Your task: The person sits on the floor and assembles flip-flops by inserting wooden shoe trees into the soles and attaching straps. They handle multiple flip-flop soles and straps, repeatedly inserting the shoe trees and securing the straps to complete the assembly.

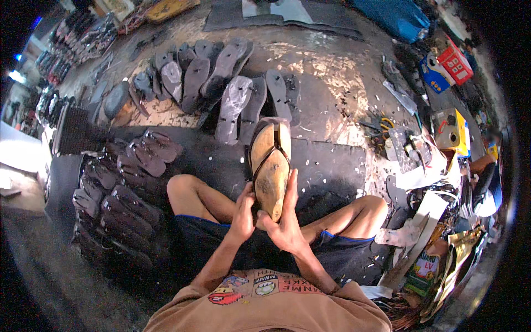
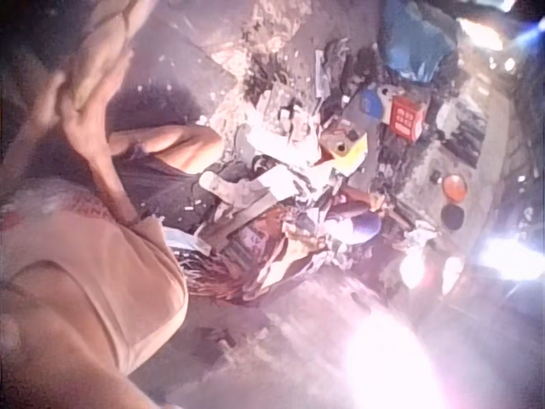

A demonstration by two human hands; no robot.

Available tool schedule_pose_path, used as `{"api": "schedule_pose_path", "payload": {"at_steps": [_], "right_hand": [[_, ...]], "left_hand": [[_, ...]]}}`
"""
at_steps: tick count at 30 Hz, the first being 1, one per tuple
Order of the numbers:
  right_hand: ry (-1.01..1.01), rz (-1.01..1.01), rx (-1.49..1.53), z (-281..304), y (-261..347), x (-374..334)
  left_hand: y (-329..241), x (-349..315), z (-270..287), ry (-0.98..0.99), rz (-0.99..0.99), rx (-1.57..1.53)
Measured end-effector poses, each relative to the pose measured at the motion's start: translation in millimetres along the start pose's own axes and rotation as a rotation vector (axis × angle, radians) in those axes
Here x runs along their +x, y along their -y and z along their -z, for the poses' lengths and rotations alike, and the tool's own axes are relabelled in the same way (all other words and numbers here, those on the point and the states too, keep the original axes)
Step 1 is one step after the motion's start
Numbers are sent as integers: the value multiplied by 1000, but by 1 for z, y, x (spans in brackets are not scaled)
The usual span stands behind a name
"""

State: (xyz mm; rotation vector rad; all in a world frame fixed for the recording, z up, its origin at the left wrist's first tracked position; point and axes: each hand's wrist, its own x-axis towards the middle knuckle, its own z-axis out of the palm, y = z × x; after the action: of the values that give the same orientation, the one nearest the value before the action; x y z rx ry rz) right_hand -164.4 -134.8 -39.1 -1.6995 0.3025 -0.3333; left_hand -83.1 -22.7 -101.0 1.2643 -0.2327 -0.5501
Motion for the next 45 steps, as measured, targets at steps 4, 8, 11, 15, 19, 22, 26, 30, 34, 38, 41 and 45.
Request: {"api": "schedule_pose_path", "payload": {"at_steps": [4,8,11,15,19,22,26,30,34,38,41,45], "right_hand": [[98,-186,340,-2,13,-54],[-74,-355,328,42,-15,-4],[-138,-112,-532,89,-93,34],[-174,404,-540,68,28,61],[339,-112,-21,92,-16,84],[407,-397,153,62,-23,93],[583,-52,-204,57,-27,116],[-123,167,-969,60,-103,220],[-258,243,-922,54,-143,260],[-663,208,-468,73,-128,254],[-725,293,271,84,-67,189],[-46,-143,544,52,-9,70]], "left_hand": [[-21,40,71,-318,-137,706],[-112,25,79,-385,-188,907],[-124,25,59,-248,-323,984],[-143,-7,52,77,-41,870],[-109,-39,24,212,-153,812],[-89,-55,43,132,-12,742],[-87,-66,115,115,54,486],[-97,-44,188,-820,-86,170],[-91,-33,255,-1154,-269,109],[-68,-43,270,-1049,-205,-258],[-47,-81,216,-915,-58,-477],[-122,-40,84,-354,-233,11]]}}
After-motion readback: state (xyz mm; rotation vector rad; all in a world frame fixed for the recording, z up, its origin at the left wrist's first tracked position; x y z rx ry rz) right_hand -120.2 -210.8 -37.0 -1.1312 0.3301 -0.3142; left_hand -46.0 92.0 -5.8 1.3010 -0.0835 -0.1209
